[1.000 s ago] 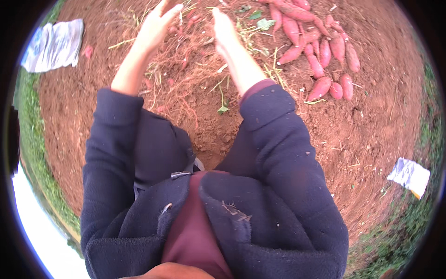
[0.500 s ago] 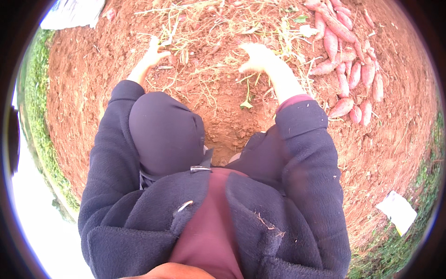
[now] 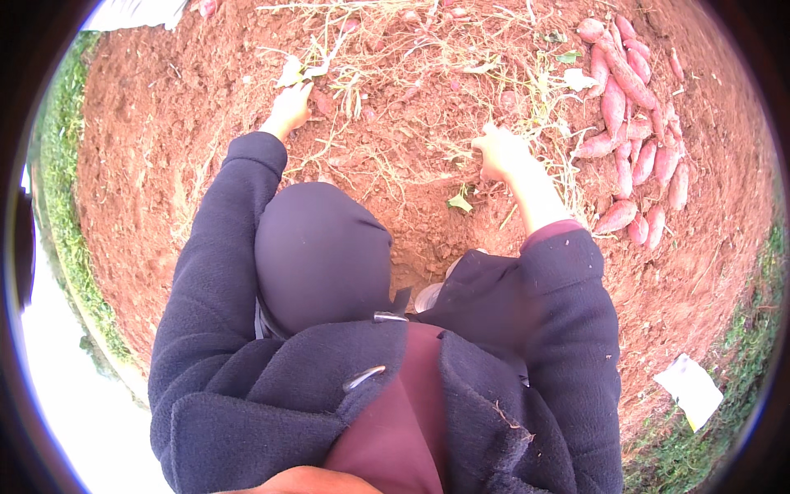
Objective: The person repeatedly picks up sweet potatoes from the ground, rubs off soil and debris by hand, and places them into a growing pile. The person handles each tuber individually, turning them over and brushing away dirt before stacking them.
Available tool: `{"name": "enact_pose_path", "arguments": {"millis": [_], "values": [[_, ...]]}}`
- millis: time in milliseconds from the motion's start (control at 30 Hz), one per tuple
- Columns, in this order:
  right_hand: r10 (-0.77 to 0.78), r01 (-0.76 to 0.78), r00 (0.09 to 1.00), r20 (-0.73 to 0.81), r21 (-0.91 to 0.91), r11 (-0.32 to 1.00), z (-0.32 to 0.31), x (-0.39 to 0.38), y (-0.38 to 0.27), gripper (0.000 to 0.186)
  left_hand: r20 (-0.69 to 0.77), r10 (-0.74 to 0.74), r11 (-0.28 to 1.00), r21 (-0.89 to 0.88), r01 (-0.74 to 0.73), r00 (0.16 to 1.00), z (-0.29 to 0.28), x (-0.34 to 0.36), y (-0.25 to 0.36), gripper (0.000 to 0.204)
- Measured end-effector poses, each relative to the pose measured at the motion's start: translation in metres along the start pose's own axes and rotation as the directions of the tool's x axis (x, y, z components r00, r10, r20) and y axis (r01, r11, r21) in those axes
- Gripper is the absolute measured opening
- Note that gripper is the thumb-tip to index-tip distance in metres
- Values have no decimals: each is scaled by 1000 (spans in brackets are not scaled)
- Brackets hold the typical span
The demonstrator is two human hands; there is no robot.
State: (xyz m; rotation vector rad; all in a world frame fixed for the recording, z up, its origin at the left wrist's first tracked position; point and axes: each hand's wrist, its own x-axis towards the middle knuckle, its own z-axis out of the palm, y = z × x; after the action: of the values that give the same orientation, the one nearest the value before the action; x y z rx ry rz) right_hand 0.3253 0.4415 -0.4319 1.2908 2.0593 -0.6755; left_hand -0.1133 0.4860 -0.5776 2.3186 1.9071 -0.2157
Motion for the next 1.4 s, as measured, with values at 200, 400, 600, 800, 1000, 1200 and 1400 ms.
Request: {"name": "enact_pose_path", "arguments": {"millis": [200,400,600,800,1000,1200,1400], "values": [[-72,92,989,-126,161,983,-2,3,5,54,169,32,997,67,-43,985,-23,-16,3,46],[-96,279,859,-503,303,911,-37,-3,-4,52,93,-26,886,-459,66,995,-77,-26,15,67],[-61,457,827,-558,607,650,-85,-27,-31,57,88,55,743,-669,18,995,-201,-27,71,57],[-16,619,624,-781,482,621,-106,-47,-42,69,-4,222,708,-687,-164,975,-293,-15,162,40],[5,610,700,-715,601,517,-114,-74,-16,66,202,227,226,-962,150,953,-306,6,205,29],[124,503,636,-762,531,682,-118,-90,-2,65,-158,-101,589,-805,-69,982,-290,46,195,41],[286,559,418,-862,493,667,-116,-83,-4,58,-5,-328,84,-996,24,945,-303,35,215,47]]}}
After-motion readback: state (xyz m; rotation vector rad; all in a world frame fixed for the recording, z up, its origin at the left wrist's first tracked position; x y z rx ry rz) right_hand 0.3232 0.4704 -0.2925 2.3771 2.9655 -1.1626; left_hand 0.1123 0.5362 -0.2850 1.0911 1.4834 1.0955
